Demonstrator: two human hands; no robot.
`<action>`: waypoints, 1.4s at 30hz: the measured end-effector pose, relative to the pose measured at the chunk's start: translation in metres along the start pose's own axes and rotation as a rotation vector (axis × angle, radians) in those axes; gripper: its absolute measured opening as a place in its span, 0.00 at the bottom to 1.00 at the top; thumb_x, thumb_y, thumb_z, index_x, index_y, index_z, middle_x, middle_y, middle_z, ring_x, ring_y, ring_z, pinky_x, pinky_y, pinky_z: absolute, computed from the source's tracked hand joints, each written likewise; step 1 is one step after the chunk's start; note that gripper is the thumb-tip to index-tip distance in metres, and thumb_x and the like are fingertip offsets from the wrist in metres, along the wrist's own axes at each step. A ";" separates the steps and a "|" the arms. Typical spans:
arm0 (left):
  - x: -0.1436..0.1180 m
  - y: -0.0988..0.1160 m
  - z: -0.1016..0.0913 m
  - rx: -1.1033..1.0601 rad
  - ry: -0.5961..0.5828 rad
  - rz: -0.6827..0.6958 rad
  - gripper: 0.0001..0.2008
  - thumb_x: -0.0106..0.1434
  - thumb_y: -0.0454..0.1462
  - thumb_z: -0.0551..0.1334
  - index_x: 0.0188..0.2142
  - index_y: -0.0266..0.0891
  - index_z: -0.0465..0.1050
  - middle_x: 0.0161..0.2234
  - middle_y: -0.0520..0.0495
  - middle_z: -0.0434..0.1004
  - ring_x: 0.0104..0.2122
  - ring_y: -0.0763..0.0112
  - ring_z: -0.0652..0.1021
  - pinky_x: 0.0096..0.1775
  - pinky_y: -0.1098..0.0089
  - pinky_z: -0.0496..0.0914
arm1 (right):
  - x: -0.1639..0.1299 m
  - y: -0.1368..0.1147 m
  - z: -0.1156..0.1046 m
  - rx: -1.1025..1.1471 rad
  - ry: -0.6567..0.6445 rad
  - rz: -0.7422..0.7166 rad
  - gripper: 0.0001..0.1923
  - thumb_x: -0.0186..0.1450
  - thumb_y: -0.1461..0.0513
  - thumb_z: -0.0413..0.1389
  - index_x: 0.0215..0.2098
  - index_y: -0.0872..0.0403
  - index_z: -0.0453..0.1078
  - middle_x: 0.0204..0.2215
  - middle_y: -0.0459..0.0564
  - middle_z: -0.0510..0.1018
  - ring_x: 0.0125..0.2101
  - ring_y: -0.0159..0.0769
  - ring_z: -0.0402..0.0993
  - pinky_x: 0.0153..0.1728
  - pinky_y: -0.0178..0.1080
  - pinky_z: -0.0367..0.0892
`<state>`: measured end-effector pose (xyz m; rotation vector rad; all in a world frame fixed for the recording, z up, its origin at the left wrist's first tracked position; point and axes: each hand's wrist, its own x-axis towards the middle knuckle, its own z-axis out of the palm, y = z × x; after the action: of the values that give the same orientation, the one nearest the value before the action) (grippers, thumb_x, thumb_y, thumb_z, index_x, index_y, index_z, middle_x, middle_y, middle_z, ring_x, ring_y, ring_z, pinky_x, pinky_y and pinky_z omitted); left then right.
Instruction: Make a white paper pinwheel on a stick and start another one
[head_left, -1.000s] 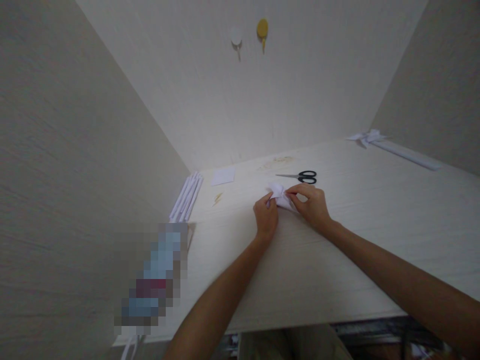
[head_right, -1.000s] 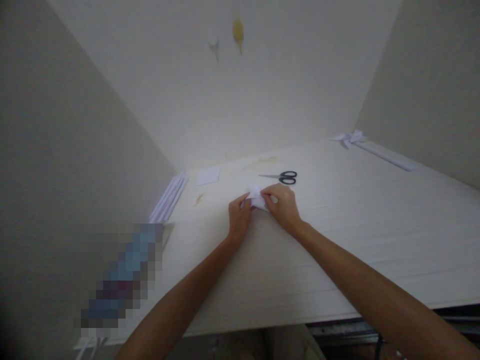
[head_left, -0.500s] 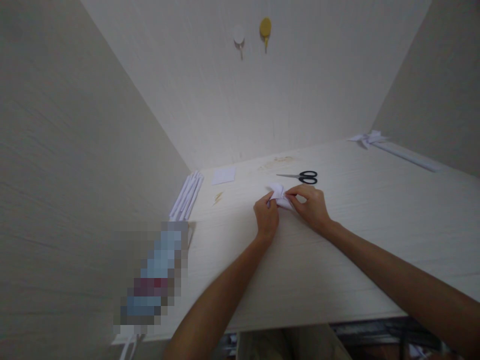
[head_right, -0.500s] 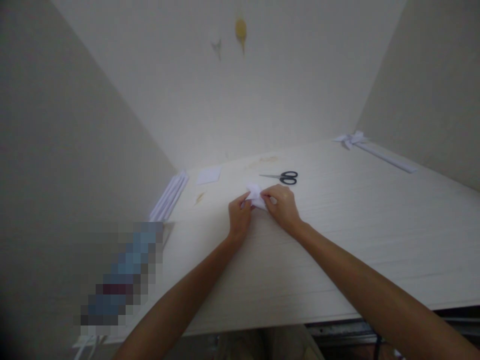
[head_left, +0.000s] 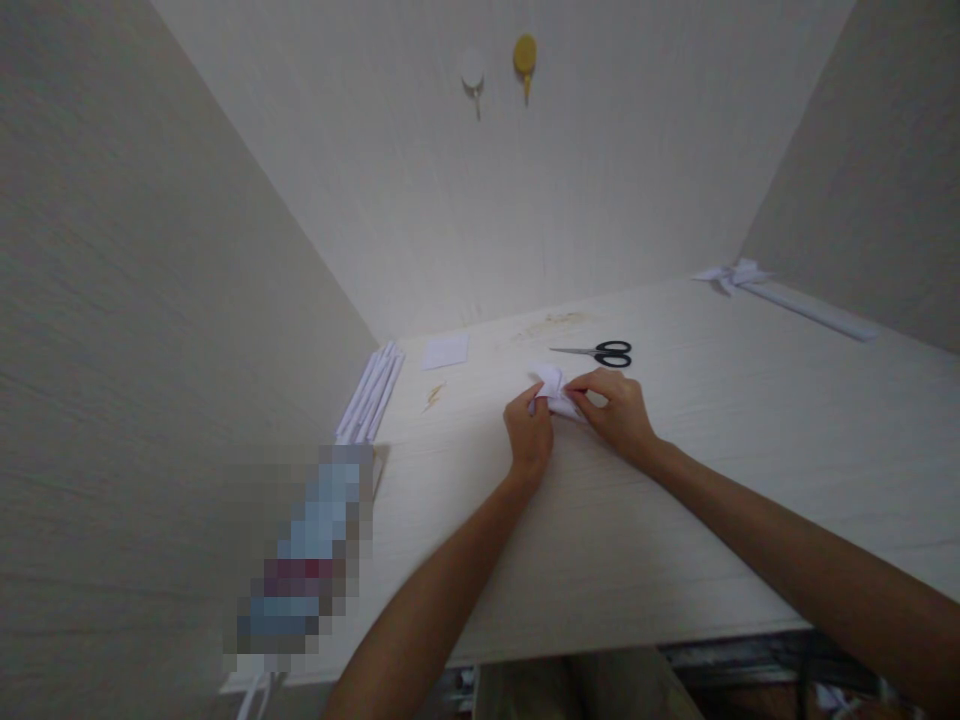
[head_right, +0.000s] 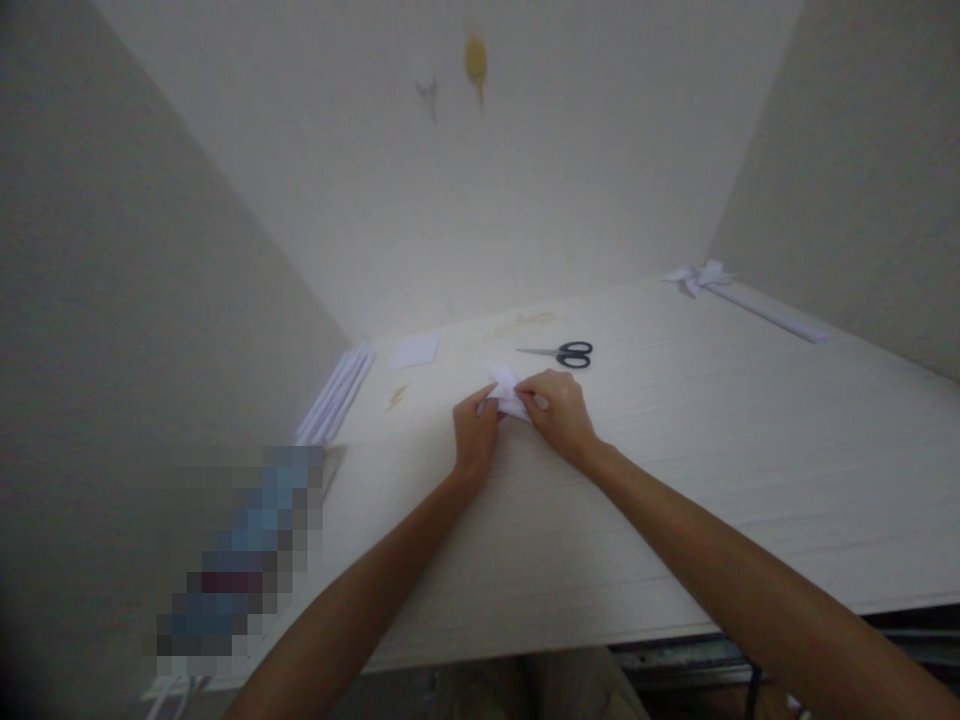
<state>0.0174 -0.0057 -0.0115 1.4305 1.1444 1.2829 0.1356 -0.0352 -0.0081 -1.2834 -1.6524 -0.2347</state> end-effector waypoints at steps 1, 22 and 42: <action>0.000 0.000 0.000 0.010 -0.021 0.020 0.14 0.50 0.29 0.52 0.32 0.36 0.74 0.31 0.47 0.76 0.30 0.69 0.74 0.34 0.68 0.69 | 0.000 0.000 0.000 -0.003 -0.001 -0.003 0.06 0.56 0.65 0.52 0.24 0.53 0.70 0.22 0.47 0.76 0.26 0.36 0.70 0.30 0.39 0.62; -0.002 0.004 0.001 -0.051 -0.068 0.026 0.16 0.50 0.29 0.50 0.35 0.32 0.74 0.31 0.45 0.75 0.29 0.70 0.74 0.33 0.67 0.71 | -0.001 -0.003 0.000 -0.090 0.024 -0.036 0.06 0.55 0.67 0.51 0.23 0.55 0.69 0.21 0.49 0.75 0.26 0.36 0.69 0.31 0.39 0.61; -0.003 0.009 0.001 -0.223 -0.090 -0.036 0.20 0.50 0.34 0.57 0.44 0.28 0.66 0.31 0.44 0.75 0.32 0.69 0.75 0.37 0.67 0.69 | 0.002 0.002 0.000 0.099 0.125 0.227 0.04 0.51 0.66 0.53 0.22 0.55 0.70 0.21 0.47 0.76 0.24 0.35 0.70 0.30 0.37 0.63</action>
<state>0.0193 -0.0105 -0.0035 1.2835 0.9327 1.2655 0.1377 -0.0335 -0.0074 -1.3407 -1.3839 -0.0924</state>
